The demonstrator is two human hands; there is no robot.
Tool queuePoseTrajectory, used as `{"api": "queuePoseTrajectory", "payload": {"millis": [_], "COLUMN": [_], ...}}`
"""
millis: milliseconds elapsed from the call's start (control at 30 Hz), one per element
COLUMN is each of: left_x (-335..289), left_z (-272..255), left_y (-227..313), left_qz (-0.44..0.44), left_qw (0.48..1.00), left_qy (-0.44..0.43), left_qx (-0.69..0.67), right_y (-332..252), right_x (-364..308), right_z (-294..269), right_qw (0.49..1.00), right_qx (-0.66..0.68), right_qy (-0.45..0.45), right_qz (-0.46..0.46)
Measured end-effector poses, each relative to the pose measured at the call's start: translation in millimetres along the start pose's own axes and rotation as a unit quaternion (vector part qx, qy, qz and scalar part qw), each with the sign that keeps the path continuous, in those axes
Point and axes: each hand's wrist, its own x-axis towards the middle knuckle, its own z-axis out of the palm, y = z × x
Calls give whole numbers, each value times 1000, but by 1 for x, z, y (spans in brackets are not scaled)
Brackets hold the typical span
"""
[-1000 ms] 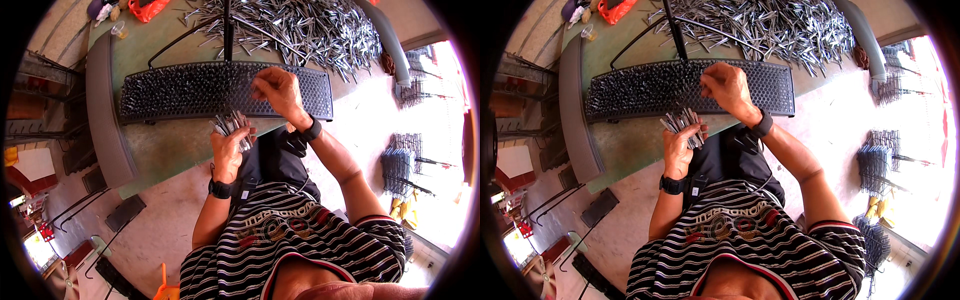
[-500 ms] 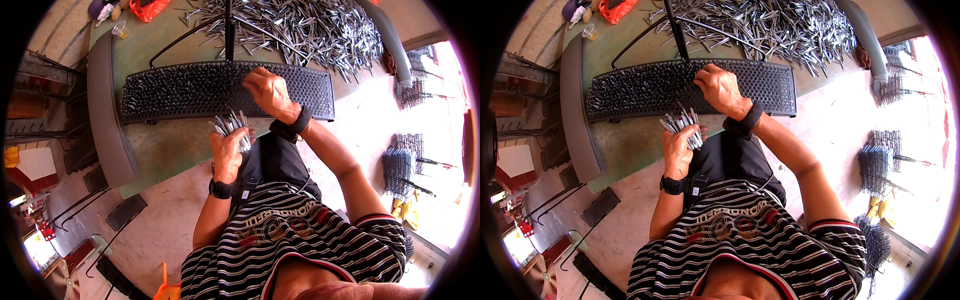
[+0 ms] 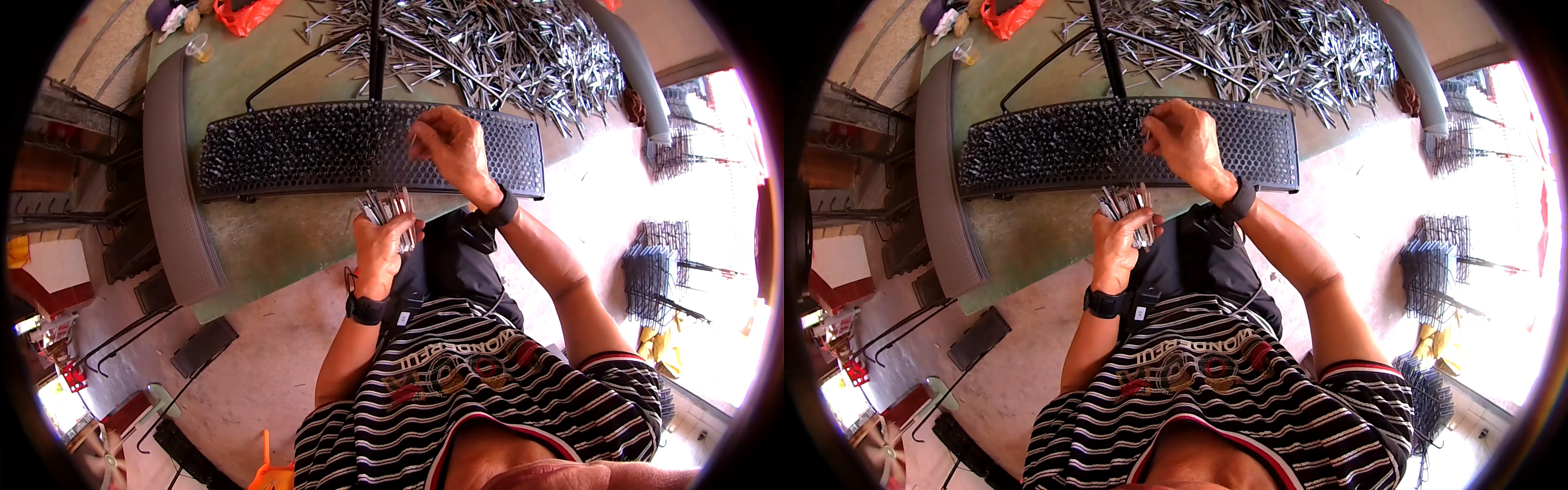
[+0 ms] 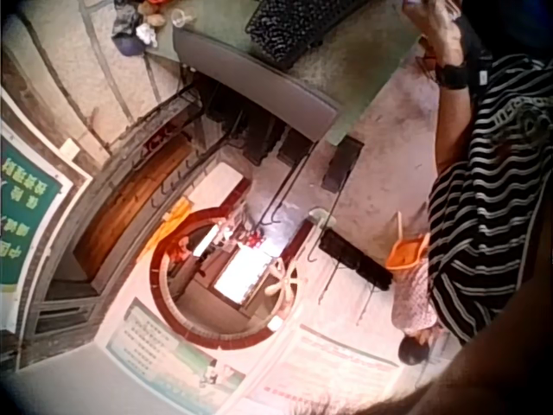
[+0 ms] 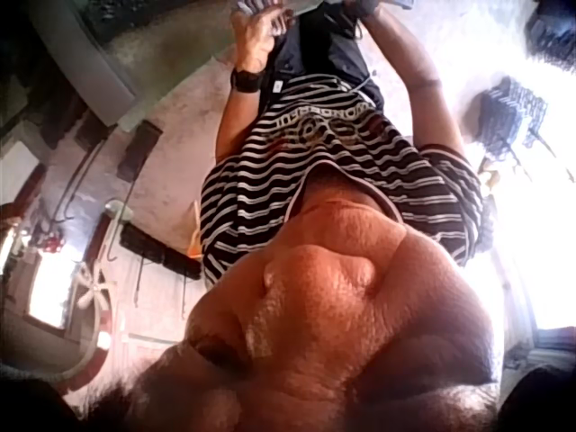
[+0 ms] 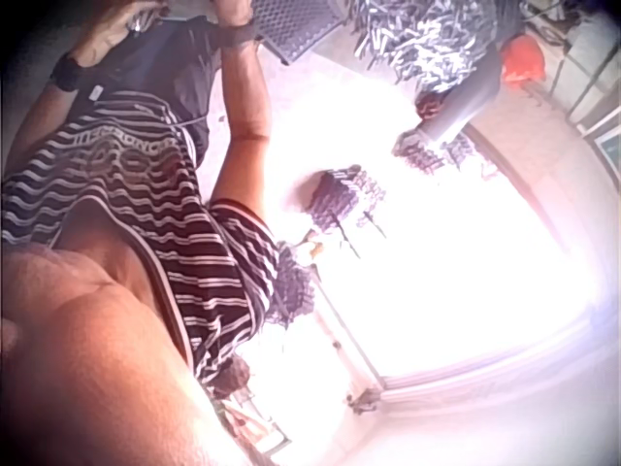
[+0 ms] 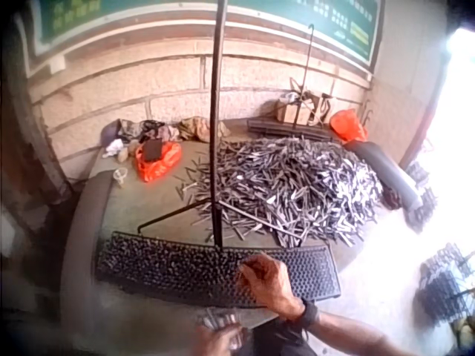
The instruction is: The person sorts through a large pile of metal parts on a table, gathering a small bunch of long, thin metal rods in one hand and inserting them one by one into the holes of a perforated metal plate.
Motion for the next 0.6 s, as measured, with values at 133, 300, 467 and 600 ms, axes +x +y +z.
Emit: {"api": "queuePoseTrajectory", "payload": {"millis": [133, 300, 467, 600], "left_x": [1, 2, 1, 4], "left_z": [-6, -9, -6, -7], "left_y": [0, 2, 9, 8], "left_qz": [12, 21, 29, 33], "left_qw": [1000, 999, 998, 998], "left_qy": [9, 20, 30, 35], "left_qx": [-23, -39, -43, -37], "right_y": [10, 13, 24, 16], "right_x": [-1, -2, 4, -3], "right_z": [6, 10, 7, 6], "right_qw": [991, 986, 916, 897], "right_qx": [-85, -138, -294, -355], "right_qy": [35, 10, -22, -20], "right_qz": [-93, -98, -273, -264]}}
